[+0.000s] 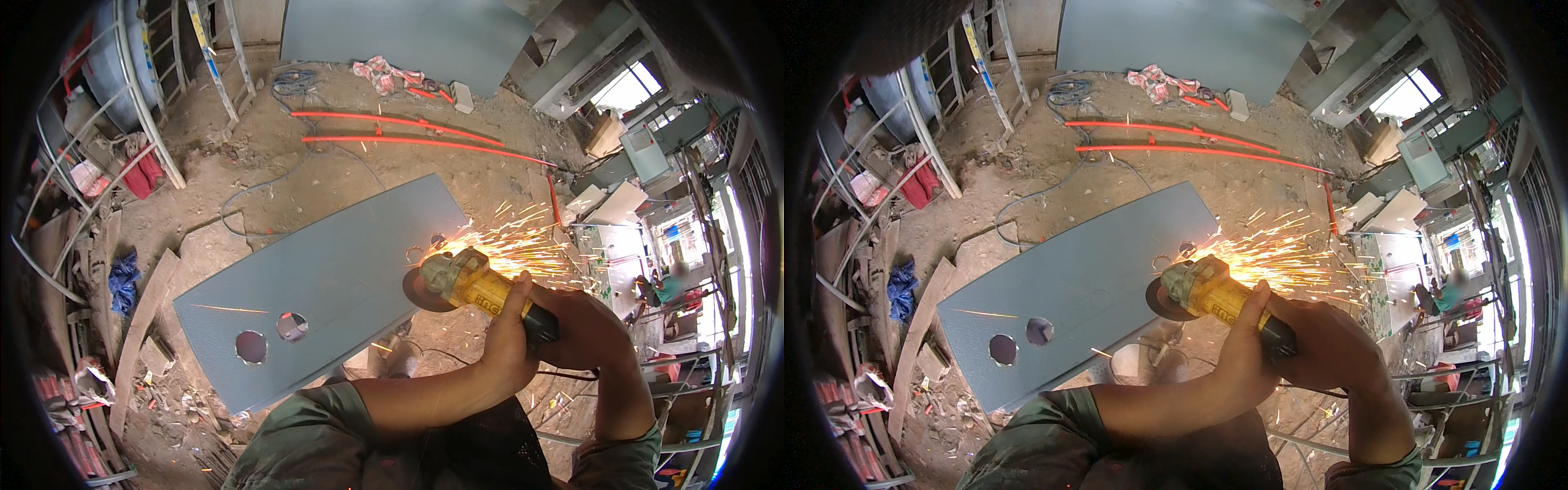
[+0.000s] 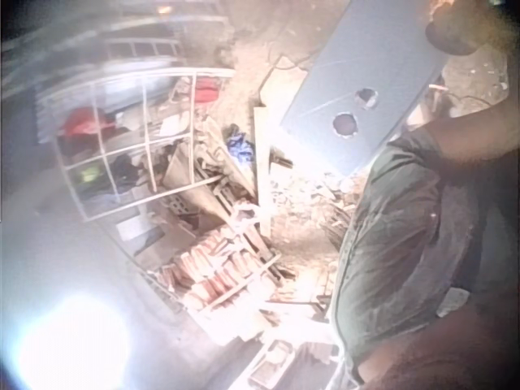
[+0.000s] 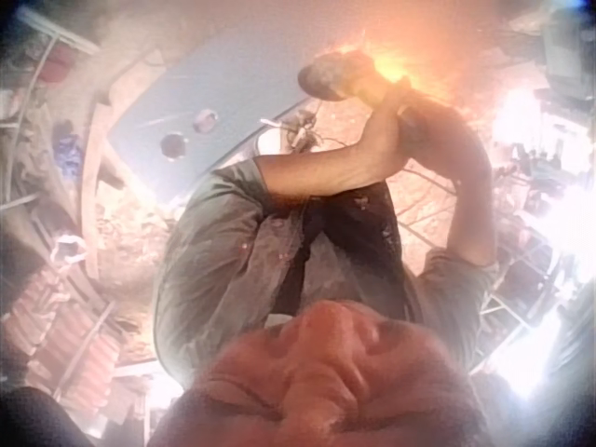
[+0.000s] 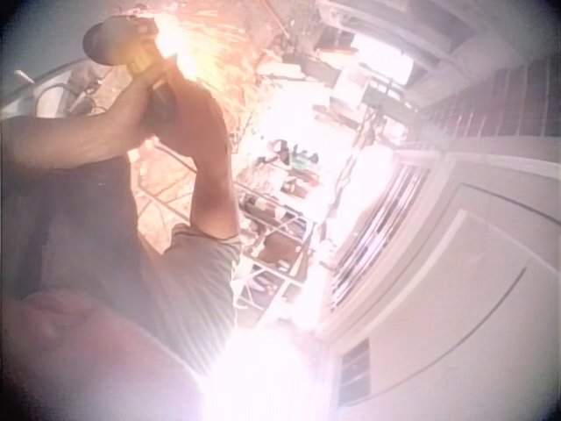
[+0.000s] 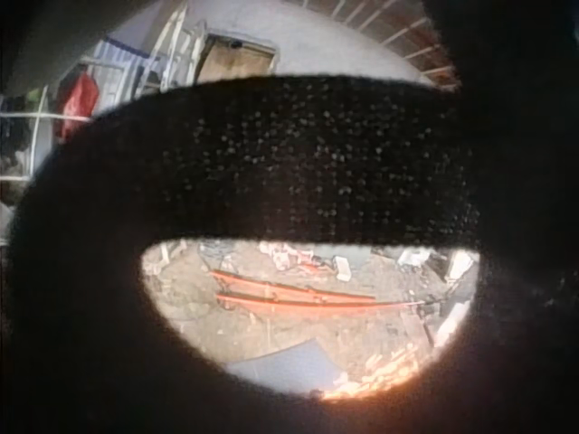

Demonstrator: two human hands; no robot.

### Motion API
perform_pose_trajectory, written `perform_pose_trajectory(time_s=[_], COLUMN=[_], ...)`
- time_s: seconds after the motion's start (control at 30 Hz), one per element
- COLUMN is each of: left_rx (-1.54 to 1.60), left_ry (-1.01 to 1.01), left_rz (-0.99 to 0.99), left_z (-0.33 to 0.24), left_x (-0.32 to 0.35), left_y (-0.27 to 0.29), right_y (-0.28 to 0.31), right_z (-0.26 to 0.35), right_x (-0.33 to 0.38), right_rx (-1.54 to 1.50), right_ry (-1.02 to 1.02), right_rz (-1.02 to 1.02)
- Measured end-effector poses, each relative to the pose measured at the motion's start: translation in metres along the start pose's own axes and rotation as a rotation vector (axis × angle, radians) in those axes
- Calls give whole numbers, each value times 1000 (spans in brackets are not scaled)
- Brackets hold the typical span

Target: The person uses an angle grinder to cut circular holes into a gray metal cabinet door. They hold the door steady with one hand while operating the grinder with the other, creating sparks as the blade cuts through the metal.

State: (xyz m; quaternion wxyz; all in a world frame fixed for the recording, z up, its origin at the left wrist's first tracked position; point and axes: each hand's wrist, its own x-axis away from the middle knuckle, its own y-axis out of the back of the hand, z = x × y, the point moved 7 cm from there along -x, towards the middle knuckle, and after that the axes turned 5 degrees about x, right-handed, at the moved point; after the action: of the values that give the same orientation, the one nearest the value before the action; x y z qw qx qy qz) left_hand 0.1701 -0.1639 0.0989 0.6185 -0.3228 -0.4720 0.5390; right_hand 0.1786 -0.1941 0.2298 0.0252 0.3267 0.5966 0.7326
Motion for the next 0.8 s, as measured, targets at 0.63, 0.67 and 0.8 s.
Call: perform_pose_trajectory(time_s=[0.63, 0.67, 0.8], left_rx=[-183, -248, -424], left_ry=[-34, -41, -128], left_rz=[-151, -83, -66], left_z=[-9, -10, -11], left_x=[17, 17, 8], left_y=[-6, -9, -3], right_y=[-19, -26, -52], right_z=[-17, -24, -51], right_x=[14, 16, 8], right_rx=[-341, -443, -773], right_ry=[-100, -143, -108], right_rz=[-29, -28, -44])
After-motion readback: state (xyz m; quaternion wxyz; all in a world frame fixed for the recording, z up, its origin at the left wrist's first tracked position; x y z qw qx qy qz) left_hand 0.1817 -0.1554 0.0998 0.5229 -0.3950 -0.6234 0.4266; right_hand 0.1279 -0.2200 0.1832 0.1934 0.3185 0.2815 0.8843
